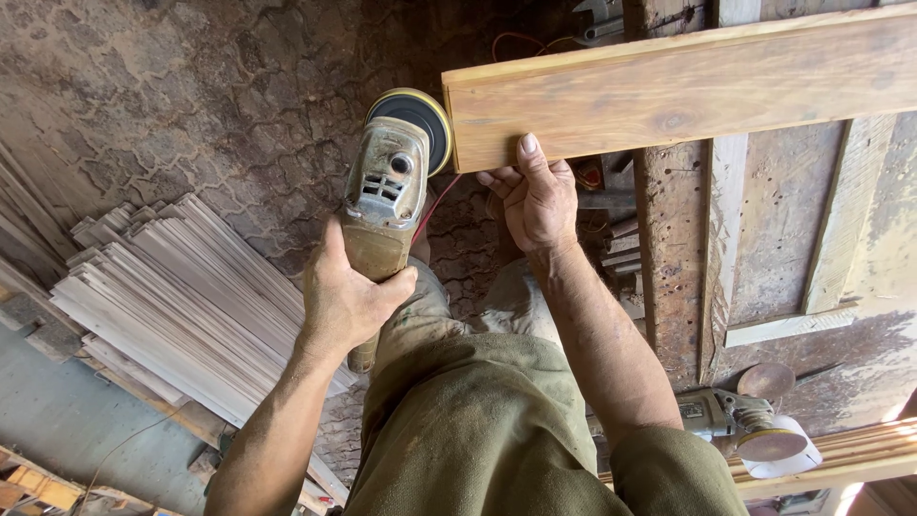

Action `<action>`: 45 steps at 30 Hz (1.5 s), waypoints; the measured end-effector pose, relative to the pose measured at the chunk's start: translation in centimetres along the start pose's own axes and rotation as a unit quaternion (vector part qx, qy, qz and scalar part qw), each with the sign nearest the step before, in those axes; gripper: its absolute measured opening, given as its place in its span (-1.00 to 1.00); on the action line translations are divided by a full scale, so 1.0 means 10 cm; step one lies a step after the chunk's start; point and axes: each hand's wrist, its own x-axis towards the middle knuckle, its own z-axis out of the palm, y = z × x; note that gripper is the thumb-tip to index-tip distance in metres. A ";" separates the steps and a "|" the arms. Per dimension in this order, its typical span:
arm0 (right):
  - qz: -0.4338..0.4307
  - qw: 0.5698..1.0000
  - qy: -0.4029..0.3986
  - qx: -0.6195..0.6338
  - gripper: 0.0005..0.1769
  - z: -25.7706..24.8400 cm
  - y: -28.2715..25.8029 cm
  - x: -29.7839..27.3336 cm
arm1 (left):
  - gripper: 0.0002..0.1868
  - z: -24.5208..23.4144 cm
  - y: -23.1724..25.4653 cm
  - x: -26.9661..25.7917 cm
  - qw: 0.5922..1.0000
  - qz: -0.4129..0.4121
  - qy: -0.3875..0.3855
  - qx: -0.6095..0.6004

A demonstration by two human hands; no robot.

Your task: Sanding a wooden plank using an angle grinder and applying wood glue to fill gaps.

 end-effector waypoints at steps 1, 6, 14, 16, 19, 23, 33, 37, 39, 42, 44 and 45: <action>-0.001 1.000 0.000 -0.002 -0.82 -0.01 0.01 0.01 | -0.07 0.00 -0.04 0.02 1.000 0.000 0.000 -0.002; -0.001 1.000 -0.010 -0.007 -0.86 -0.12 0.04 0.03 | -0.11 0.07 -0.20 0.11 0.996 0.033 0.014 -0.081; -0.006 1.000 -0.005 -0.007 -0.85 -0.02 -0.05 -0.01 | -0.23 0.11 -0.27 0.25 0.975 0.127 -0.027 -0.181; -0.012 1.000 -0.003 -0.015 -0.85 0.04 -0.09 -0.04 | -0.37 0.13 -0.30 0.30 0.954 0.194 -0.051 -0.223; -0.021 1.000 0.003 -0.006 -0.86 -0.06 -0.06 0.00 | 0.01 0.30 -0.44 0.33 0.973 0.053 -0.033 -0.224; -0.019 1.000 -0.007 -0.016 -0.85 -0.18 -0.04 0.05 | 0.01 0.34 -0.49 0.42 0.966 0.049 -0.045 -0.249; -0.016 0.998 -0.039 -0.036 -0.81 -0.14 -0.12 0.02 | 0.01 0.45 -0.56 0.54 0.936 0.082 -0.075 -0.335; -0.015 0.998 -0.044 -0.044 -0.78 -0.14 -0.14 0.04 | -0.04 0.49 -0.49 0.59 0.924 0.064 -0.091 -0.367; -0.012 0.998 -0.049 -0.047 -0.76 -0.14 -0.14 0.04 | -0.11 0.38 -0.36 0.62 0.910 0.074 -0.107 -0.393; -0.013 0.998 -0.041 -0.042 -0.79 0.03 -0.17 -0.01 | -0.13 0.40 -0.45 0.58 0.909 0.063 -0.104 -0.399; -0.013 0.999 -0.035 -0.034 -0.80 -0.02 -0.13 0.01 | -0.12 0.36 -0.44 0.53 0.906 0.053 -0.114 -0.404; -0.012 0.999 -0.026 -0.028 -0.81 -0.05 -0.13 0.03 | -0.11 0.34 -0.42 0.51 0.902 0.039 -0.124 -0.411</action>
